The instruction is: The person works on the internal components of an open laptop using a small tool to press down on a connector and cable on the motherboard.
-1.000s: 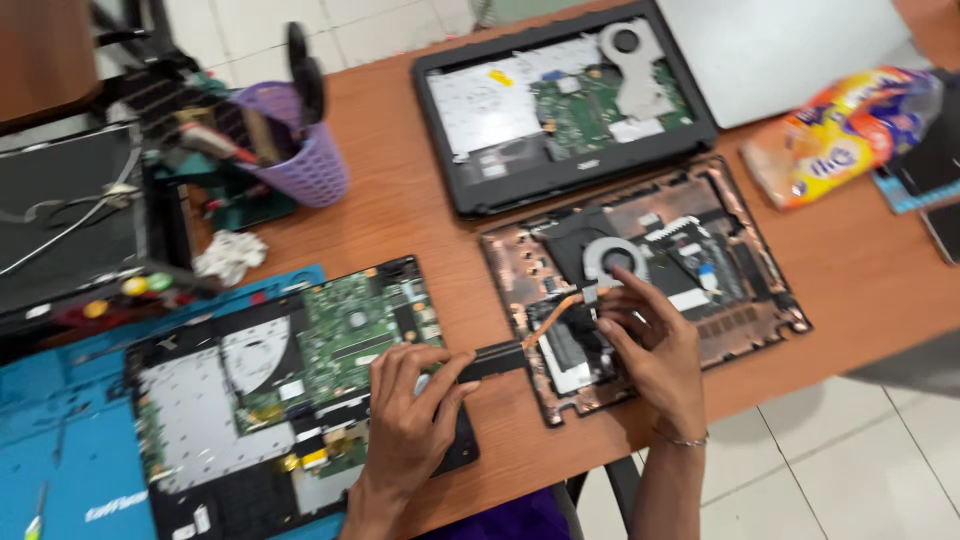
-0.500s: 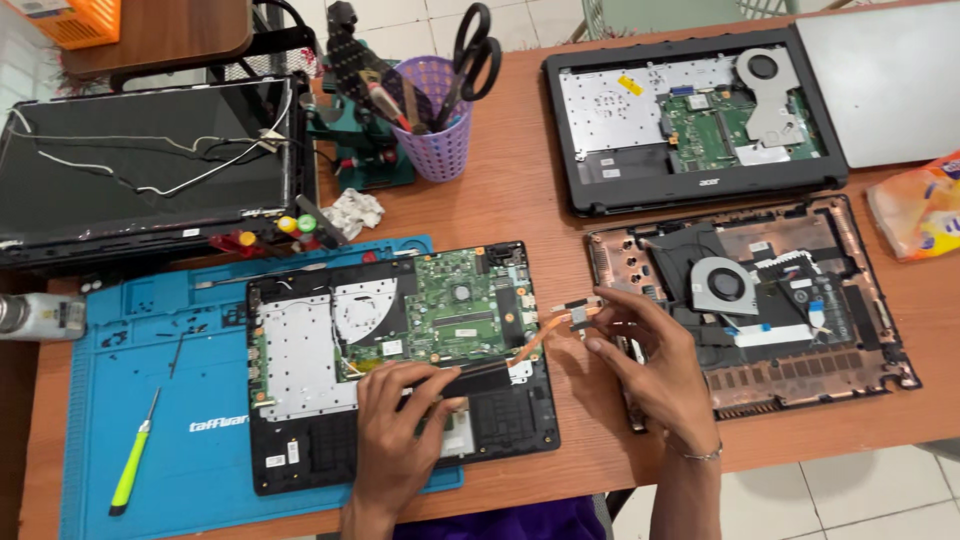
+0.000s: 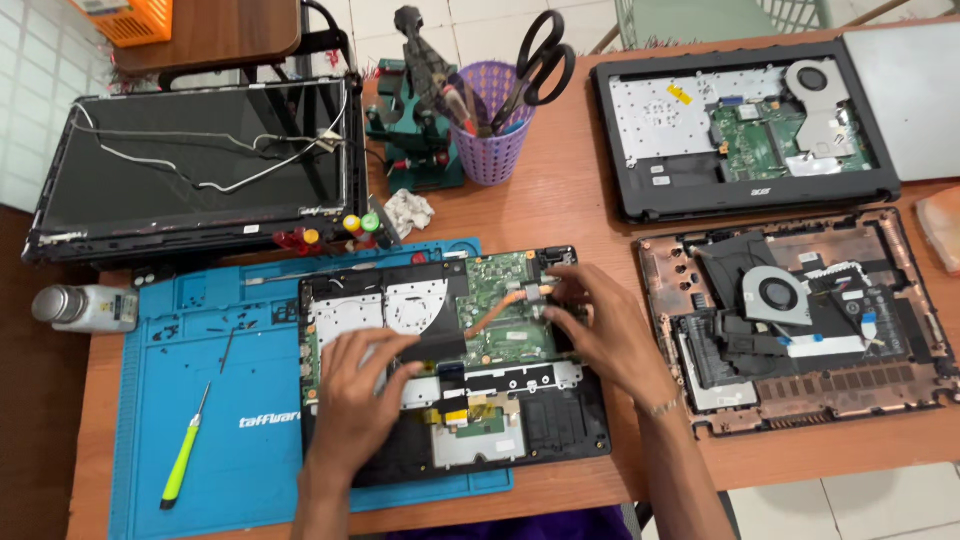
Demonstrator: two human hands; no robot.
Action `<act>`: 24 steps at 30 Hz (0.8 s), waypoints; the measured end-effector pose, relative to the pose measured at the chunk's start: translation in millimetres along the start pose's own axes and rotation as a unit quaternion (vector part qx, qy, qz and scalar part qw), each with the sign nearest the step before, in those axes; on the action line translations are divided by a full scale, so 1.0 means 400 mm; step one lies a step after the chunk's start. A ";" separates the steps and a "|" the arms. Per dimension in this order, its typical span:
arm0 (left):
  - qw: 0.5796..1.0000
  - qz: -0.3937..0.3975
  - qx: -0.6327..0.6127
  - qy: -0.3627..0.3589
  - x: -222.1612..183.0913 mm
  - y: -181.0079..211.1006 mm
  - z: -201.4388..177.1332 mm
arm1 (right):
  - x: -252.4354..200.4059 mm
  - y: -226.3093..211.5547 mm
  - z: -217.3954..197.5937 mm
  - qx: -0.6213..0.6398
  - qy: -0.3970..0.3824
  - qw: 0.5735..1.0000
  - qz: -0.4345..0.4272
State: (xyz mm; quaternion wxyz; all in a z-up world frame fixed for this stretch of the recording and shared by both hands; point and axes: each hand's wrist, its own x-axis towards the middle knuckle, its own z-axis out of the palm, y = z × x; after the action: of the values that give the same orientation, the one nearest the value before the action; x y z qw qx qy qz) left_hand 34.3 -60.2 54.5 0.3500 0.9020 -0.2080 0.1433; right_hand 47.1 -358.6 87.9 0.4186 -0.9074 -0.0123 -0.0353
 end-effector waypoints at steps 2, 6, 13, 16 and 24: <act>1.000 0.013 0.007 -0.027 0.026 -0.031 -0.020 | 0.029 0.006 0.023 0.032 -0.025 0.999 0.006; 0.991 0.016 0.019 -0.128 0.086 -0.079 -0.046 | 0.072 0.022 0.045 -0.028 -0.043 0.998 -0.026; 0.989 -0.002 -0.060 -0.134 0.134 -0.111 -0.045 | 0.084 0.031 0.040 -0.033 -0.045 0.998 -0.039; 0.990 0.004 -0.072 -0.120 0.127 -0.121 -0.042 | 0.080 0.041 0.039 -0.023 -0.023 0.998 -0.049; 0.995 0.028 -0.059 -0.073 0.107 -0.120 -0.016 | 0.075 0.076 0.057 -0.024 0.023 0.997 -0.067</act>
State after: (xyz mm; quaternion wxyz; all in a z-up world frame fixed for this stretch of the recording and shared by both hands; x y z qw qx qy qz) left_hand 93.8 -35.5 49.1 0.3820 0.8819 -0.2661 0.0739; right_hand 79.9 -361.3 52.6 0.3939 -0.9131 -0.0625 -0.0845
